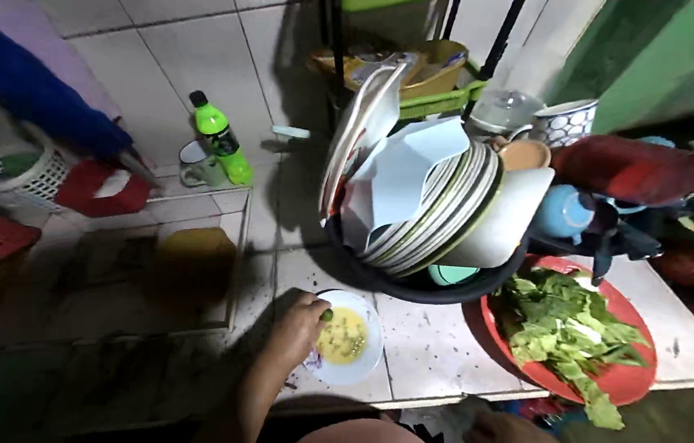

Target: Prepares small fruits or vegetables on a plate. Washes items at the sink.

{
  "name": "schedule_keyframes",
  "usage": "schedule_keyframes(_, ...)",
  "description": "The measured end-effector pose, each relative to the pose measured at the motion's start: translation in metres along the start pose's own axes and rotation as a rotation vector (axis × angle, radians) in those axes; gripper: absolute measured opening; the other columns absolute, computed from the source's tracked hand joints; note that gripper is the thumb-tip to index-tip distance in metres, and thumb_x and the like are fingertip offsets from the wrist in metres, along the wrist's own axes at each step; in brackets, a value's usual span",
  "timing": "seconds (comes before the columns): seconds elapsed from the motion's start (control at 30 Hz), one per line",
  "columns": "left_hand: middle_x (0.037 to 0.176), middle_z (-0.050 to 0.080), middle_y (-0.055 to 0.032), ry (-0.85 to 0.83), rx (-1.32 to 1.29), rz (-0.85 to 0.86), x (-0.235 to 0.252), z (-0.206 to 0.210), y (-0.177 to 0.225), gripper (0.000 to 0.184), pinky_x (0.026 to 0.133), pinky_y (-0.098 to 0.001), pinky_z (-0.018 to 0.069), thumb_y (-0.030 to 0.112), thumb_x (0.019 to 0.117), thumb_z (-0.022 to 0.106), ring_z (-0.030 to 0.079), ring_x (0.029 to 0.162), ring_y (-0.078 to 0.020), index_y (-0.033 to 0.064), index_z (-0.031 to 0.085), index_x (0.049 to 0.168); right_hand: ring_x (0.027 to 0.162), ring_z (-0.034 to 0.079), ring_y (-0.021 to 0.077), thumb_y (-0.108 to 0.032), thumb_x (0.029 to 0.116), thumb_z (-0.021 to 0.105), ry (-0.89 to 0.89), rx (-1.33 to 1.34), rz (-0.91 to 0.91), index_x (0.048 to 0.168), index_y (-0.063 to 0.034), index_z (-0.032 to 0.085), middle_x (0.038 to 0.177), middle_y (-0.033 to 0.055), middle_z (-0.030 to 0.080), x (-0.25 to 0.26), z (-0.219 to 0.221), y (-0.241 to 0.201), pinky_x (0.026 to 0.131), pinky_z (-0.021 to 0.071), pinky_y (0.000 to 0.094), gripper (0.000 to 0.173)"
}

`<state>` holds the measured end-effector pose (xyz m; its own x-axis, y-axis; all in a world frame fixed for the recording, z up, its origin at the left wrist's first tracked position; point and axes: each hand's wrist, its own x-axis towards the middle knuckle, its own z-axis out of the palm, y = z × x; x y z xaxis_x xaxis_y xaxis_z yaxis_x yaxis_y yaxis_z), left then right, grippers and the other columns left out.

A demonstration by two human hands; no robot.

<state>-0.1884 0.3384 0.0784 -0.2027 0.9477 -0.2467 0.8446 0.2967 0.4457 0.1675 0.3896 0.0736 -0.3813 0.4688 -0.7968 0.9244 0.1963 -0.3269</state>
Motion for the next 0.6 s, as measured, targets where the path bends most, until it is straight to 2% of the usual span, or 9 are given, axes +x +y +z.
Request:
schedule_keyframes(0.07, 0.126, 0.065, -0.0142, -0.028, 0.018, 0.020, 0.002, 0.000, -0.003, 0.028, 0.104, -0.0461, 0.0502, 0.014, 0.0990, 0.066, 0.063, 0.119, -0.0287, 0.0078, 0.069, 0.126, 0.104, 0.070, 0.0413, -0.035, 0.1030, 0.060, 0.083, 0.059, -0.160, 0.116, -0.0007, 0.073, 0.108, 0.0231, 0.073, -0.005, -0.015, -0.044, 0.095, 0.0510, 0.0644, 0.038)
schedule_keyframes(0.13, 0.124, 0.065, -0.0148, -0.019, -0.039, 0.030, 0.000, 0.002, -0.006, 0.027, 0.102, -0.0464, 0.0518, 0.016, 0.0991, 0.066, 0.064, 0.115, -0.0288, 0.0062, 0.069, 0.124, 0.093, 0.072, 0.0311, -0.025, 0.1012, 0.063, 0.233, 0.165, -0.375, 0.110, -0.0024, 0.074, 0.101, 0.0163, 0.074, 0.006, -0.018, -0.081, 0.088, 0.0567, 0.0541, 0.027)
schedule_keyframes(0.23, 0.119, 0.068, -0.0126, -0.007, -0.385, -0.063, -0.011, -0.002, -0.004, 0.029, 0.096, -0.0402, 0.0552, 0.016, 0.0976, 0.069, 0.068, 0.104, -0.0210, 0.0046, 0.068, 0.124, 0.093, 0.071, 0.0228, -0.016, 0.1003, 0.061, 0.444, 0.303, -0.601, 0.116, -0.0013, 0.071, 0.106, 0.0138, 0.073, 0.039, -0.012, -0.130, 0.088, 0.0592, 0.0411, 0.023)
schedule_keyframes(0.3, 0.114, 0.072, -0.0126, -0.009, -0.669, -0.097, -0.019, -0.003, -0.005, 0.030, 0.093, -0.0365, 0.0563, 0.011, 0.0961, 0.070, 0.070, 0.101, -0.0171, 0.0021, 0.067, 0.124, 0.096, 0.072, 0.0217, -0.016, 0.0990, 0.065, 0.530, 0.376, -0.657, 0.121, 0.0009, 0.069, 0.109, 0.0151, 0.072, 0.056, -0.006, -0.154, 0.089, 0.0593, 0.0378, 0.028)
schedule_keyframes(0.33, 0.112, 0.071, -0.0122, -0.016, -0.776, -0.097, -0.023, -0.002, -0.007, 0.029, 0.091, -0.0342, 0.0563, 0.009, 0.0959, 0.069, 0.069, 0.099, -0.0153, 0.0006, 0.067, 0.123, 0.097, 0.072, 0.0214, -0.016, 0.0976, 0.067, 0.561, 0.399, -0.688, 0.123, 0.0008, 0.068, 0.111, 0.0150, 0.072, 0.062, -0.002, -0.161, 0.090, 0.0595, 0.0370, 0.030)
schedule_keyframes(0.4, 0.100, 0.071, -0.0078, -0.038, -0.911, -0.138, -0.029, -0.004, -0.007, 0.026, 0.082, -0.0272, 0.0571, 0.009, 0.0967, 0.068, 0.068, 0.086, -0.0095, -0.0022, 0.066, 0.120, 0.093, 0.073, 0.0182, -0.013, 0.0934, 0.070, 0.705, 0.381, -0.817, 0.121, -0.0016, 0.072, 0.109, 0.0129, 0.073, 0.072, 0.009, -0.169, 0.085, 0.0619, 0.0337, 0.030)
schedule_keyframes(0.5, 0.081, 0.067, -0.0004, -0.107, -1.066, -0.209, -0.034, -0.006, -0.009, 0.013, 0.072, -0.0214, 0.0550, 0.009, 0.0986, 0.065, 0.065, 0.073, -0.0054, -0.0012, 0.066, 0.107, 0.091, 0.073, 0.0137, -0.013, 0.0929, 0.070, 0.862, 0.300, -0.974, 0.115, -0.0049, 0.076, 0.107, 0.0101, 0.074, 0.082, 0.022, -0.171, 0.081, 0.0626, 0.0279, 0.024)
schedule_keyframes(0.6, 0.079, 0.066, 0.0025, -0.214, -1.134, -0.229, -0.035, -0.009, -0.012, 0.016, 0.069, -0.0191, 0.0534, 0.014, 0.1038, 0.058, 0.063, 0.071, -0.0036, 0.0014, 0.066, 0.104, 0.091, 0.073, 0.0138, -0.013, 0.0931, 0.070, 0.900, 0.273, -1.018, 0.113, -0.0049, 0.076, 0.109, 0.0104, 0.074, 0.084, 0.025, -0.168, 0.081, 0.0622, 0.0272, 0.023)
